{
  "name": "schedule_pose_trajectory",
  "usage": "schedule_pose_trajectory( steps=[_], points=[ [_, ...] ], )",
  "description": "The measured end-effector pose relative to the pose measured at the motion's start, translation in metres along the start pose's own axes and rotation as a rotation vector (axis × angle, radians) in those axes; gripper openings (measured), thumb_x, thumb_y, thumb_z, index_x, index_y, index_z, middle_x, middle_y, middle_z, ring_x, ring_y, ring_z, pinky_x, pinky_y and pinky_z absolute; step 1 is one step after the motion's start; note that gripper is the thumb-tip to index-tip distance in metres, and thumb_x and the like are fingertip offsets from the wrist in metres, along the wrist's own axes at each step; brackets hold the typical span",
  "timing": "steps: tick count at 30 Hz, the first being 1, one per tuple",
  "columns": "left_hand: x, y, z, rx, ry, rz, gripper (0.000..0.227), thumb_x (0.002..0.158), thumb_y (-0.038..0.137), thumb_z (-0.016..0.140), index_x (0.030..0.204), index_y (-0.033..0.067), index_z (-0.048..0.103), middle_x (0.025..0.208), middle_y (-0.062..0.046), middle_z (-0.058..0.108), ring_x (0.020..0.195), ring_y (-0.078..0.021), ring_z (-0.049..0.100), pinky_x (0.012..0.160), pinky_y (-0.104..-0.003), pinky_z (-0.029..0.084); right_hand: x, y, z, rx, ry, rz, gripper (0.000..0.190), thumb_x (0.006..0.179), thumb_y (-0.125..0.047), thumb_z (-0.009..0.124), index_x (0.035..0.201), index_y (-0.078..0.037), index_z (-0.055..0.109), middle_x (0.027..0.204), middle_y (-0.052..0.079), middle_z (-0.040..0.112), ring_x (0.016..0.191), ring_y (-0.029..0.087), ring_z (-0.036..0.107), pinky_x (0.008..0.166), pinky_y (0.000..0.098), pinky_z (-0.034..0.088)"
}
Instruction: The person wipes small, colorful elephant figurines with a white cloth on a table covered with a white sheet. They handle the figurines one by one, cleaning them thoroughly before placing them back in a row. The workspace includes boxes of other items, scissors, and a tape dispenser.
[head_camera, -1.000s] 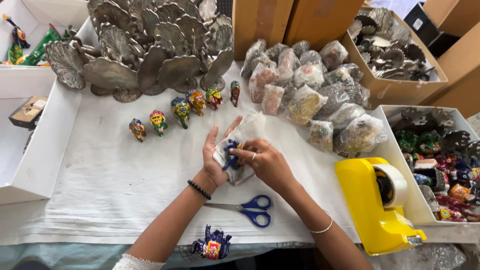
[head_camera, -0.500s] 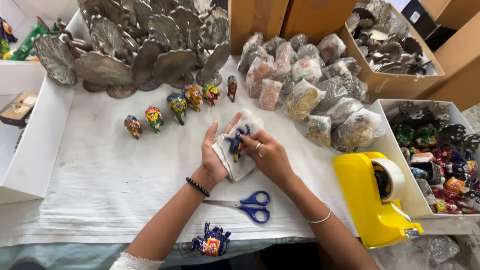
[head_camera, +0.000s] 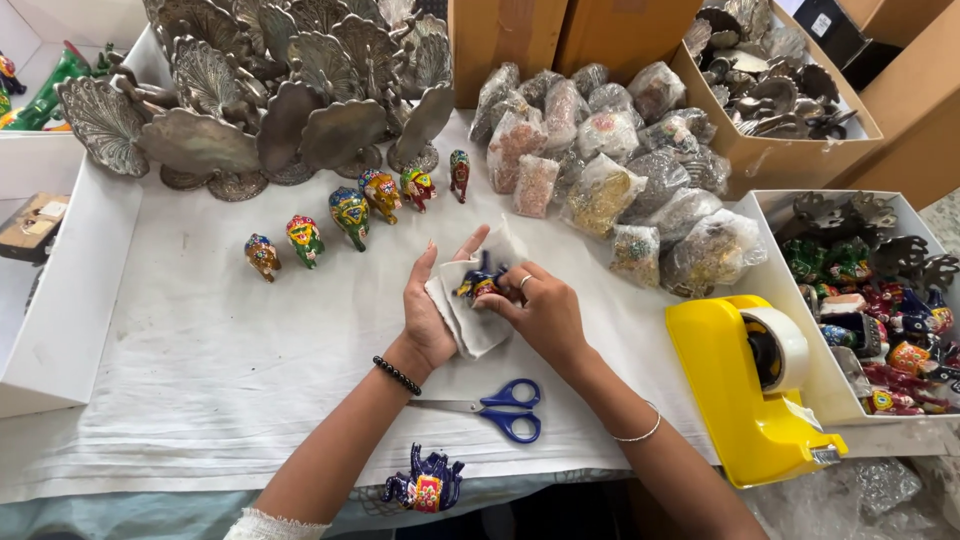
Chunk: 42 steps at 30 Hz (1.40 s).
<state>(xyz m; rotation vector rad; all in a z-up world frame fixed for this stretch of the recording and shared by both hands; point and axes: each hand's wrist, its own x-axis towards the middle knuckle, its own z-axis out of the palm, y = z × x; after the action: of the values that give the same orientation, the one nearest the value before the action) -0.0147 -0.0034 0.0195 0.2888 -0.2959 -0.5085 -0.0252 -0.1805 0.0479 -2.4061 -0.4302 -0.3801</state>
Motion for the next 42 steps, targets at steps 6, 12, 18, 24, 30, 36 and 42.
schedule_pose_trajectory(
  steps=[6, 12, 18, 24, 30, 36, 42],
  points=[
    [-0.002, 0.007, 0.015, 0.063, 0.107, 0.008, 0.078, 0.103, 0.062, 0.039, 0.165, 0.0161, 0.035, 0.142, -0.017, 0.058, 0.127, -0.0293, 0.058, 0.109, -0.041, 0.047, -0.002, 0.004, -0.002, 0.047, 0.049, -0.476, 0.033, 0.081, -0.034, 0.08, 0.108, -0.014, 0.084, 0.118, 0.005, 0.067, 0.101, 0.021, 0.067, 0.084, 0.0354, 0.058],
    [0.002, -0.001, 0.02, -0.01, 0.073, -0.044, 0.079, 0.102, 0.061, 0.04, 0.165, 0.0135, 0.033, 0.144, -0.02, 0.057, 0.129, -0.0315, 0.058, 0.116, -0.044, 0.042, 0.007, -0.003, -0.01, -0.176, 0.049, 0.036, 0.045, 0.079, -0.047, 0.086, 0.083, -0.004, 0.072, 0.094, 0.009, 0.067, 0.086, 0.028, 0.068, 0.072, 0.0415, 0.055],
    [0.002, 0.004, 0.034, 0.074, 0.165, -0.03, 0.081, 0.096, 0.061, 0.038, 0.164, 0.0171, 0.031, 0.149, -0.015, 0.057, 0.133, -0.0293, 0.057, 0.116, -0.043, 0.041, -0.002, 0.005, -0.001, 0.095, -0.023, -0.305, 0.045, 0.081, -0.045, 0.083, 0.089, -0.004, 0.068, 0.093, 0.01, 0.065, 0.082, 0.028, 0.069, 0.072, 0.0388, 0.057],
    [0.002, 0.004, 0.004, 0.026, -0.026, -0.037, 0.08, 0.106, 0.062, 0.039, 0.168, 0.0123, 0.03, 0.149, -0.02, 0.054, 0.132, -0.0317, 0.055, 0.119, -0.046, 0.04, 0.003, -0.005, -0.006, 0.056, 0.042, -0.157, 0.044, 0.076, -0.047, 0.084, 0.089, -0.006, 0.072, 0.089, 0.007, 0.069, 0.071, 0.024, 0.07, 0.065, 0.0373, 0.056],
    [0.002, 0.003, 0.026, 0.082, 0.114, -0.005, 0.079, 0.098, 0.06, 0.039, 0.165, 0.0202, 0.028, 0.149, -0.017, 0.054, 0.133, -0.0302, 0.055, 0.118, -0.046, 0.04, 0.011, 0.036, -0.001, -0.107, 0.232, 0.08, 0.038, 0.082, -0.041, 0.087, 0.086, -0.006, 0.075, 0.087, 0.008, 0.07, 0.073, 0.023, 0.069, 0.066, 0.0378, 0.054],
    [-0.001, 0.005, 0.021, 0.071, 0.113, 0.02, 0.081, 0.099, 0.062, 0.04, 0.167, 0.0195, 0.028, 0.155, -0.013, 0.051, 0.135, -0.0306, 0.053, 0.118, -0.045, 0.038, -0.013, -0.014, 0.01, 0.19, -0.017, -0.22, 0.037, 0.078, -0.035, 0.087, 0.09, -0.003, 0.073, 0.09, 0.008, 0.07, 0.074, 0.021, 0.072, 0.068, 0.0331, 0.059],
    [0.004, 0.001, 0.006, -0.014, 0.054, -0.022, 0.082, 0.102, 0.065, 0.036, 0.167, 0.0144, 0.029, 0.155, -0.017, 0.047, 0.139, -0.0307, 0.05, 0.123, -0.048, 0.035, 0.007, 0.005, 0.001, 0.054, 0.17, -0.13, 0.036, 0.076, -0.037, 0.088, 0.091, -0.006, 0.076, 0.094, 0.008, 0.071, 0.07, 0.021, 0.071, 0.064, 0.0335, 0.058]
  ],
)
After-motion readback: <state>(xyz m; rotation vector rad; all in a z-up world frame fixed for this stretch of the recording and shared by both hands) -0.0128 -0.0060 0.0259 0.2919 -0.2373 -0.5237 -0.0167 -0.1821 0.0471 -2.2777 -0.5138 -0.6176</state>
